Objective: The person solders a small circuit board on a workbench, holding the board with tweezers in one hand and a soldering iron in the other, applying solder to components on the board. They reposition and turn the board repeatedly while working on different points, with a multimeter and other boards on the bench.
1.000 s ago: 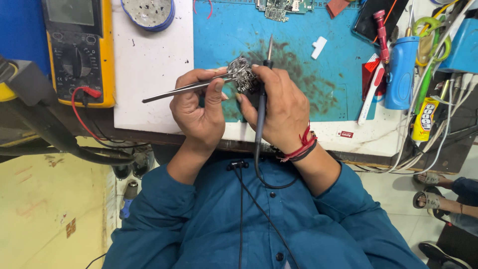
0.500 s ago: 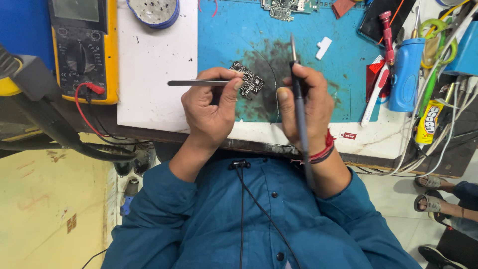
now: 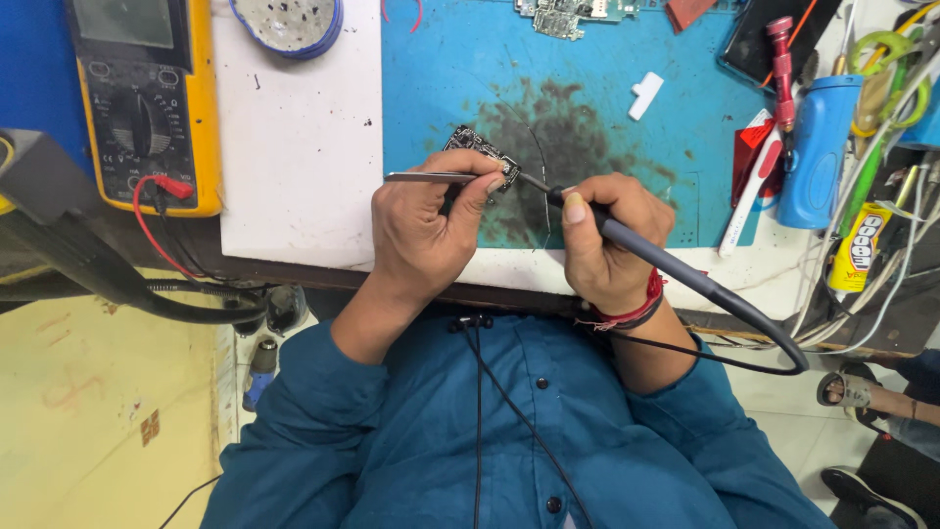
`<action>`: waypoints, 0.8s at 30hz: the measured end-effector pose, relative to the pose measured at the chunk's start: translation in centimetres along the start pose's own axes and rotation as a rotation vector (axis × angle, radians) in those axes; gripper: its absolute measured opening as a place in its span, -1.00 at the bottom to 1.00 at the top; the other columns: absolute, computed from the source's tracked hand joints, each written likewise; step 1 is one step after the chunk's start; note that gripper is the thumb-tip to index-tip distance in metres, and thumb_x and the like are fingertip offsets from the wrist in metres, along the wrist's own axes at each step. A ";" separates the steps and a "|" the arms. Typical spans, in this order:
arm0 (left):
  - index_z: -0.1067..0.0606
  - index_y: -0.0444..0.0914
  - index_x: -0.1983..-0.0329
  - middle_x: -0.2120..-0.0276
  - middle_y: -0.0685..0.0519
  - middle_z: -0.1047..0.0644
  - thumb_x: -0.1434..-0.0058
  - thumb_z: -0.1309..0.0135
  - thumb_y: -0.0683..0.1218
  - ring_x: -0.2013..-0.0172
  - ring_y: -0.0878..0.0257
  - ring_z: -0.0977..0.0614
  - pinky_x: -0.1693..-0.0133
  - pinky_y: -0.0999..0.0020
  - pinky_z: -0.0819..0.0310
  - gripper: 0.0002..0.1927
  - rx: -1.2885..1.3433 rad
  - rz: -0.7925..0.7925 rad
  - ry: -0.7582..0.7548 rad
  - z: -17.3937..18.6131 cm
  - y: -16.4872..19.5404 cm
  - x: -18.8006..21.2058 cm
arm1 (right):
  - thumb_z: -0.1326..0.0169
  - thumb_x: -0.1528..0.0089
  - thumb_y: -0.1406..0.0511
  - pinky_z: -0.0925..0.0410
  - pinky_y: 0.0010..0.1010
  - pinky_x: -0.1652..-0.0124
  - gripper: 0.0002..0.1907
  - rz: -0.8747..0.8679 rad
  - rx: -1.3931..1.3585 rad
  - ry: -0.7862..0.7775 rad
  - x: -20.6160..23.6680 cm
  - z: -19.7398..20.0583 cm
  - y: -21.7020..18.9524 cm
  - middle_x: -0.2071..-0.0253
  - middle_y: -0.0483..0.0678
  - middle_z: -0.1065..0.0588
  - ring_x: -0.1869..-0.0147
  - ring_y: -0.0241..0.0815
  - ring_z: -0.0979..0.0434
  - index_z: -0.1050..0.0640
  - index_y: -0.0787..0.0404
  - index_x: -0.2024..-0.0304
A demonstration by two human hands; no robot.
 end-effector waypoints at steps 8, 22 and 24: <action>-0.56 -0.24 0.09 0.25 0.02 -0.66 -0.39 -0.23 -0.18 0.34 0.27 -0.70 0.30 0.43 -0.53 -0.91 -0.003 0.008 -0.017 0.1 0.3 0.0 | -0.13 -0.42 0.34 -0.29 -0.45 0.37 -0.85 0.004 0.001 -0.023 0.0 0.1 -0.3 0.36 -0.03 -0.53 0.42 -0.21 -0.49 -0.50 0.29 0.23; -0.57 -0.24 0.11 0.28 0.02 -0.66 -0.38 -0.23 -0.18 0.39 0.26 -0.67 0.34 0.41 -0.49 -0.92 -0.042 0.000 -0.022 0.1 0.5 -0.2 | -0.13 -0.41 0.36 -0.29 -0.44 0.36 -0.86 0.010 -0.008 -0.040 -0.3 0.2 -0.4 0.37 -0.03 -0.52 0.42 -0.21 -0.48 -0.50 0.29 0.23; -0.56 -0.25 0.10 0.27 0.02 -0.66 -0.39 -0.23 -0.17 0.39 0.26 -0.67 0.34 0.41 -0.49 -0.91 -0.041 -0.007 -0.019 0.1 0.4 -0.1 | -0.13 -0.40 0.36 -0.28 -0.45 0.38 -0.86 0.002 -0.010 -0.049 -0.3 0.1 -0.4 0.39 -0.04 -0.51 0.40 -0.21 -0.47 -0.50 0.29 0.25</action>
Point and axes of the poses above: each hand's wrist, its own x-axis away from the middle knuckle, its own z-axis out of the back of the hand, y = z × x, the point moved 1 cm from there along -x, towards the middle knuckle
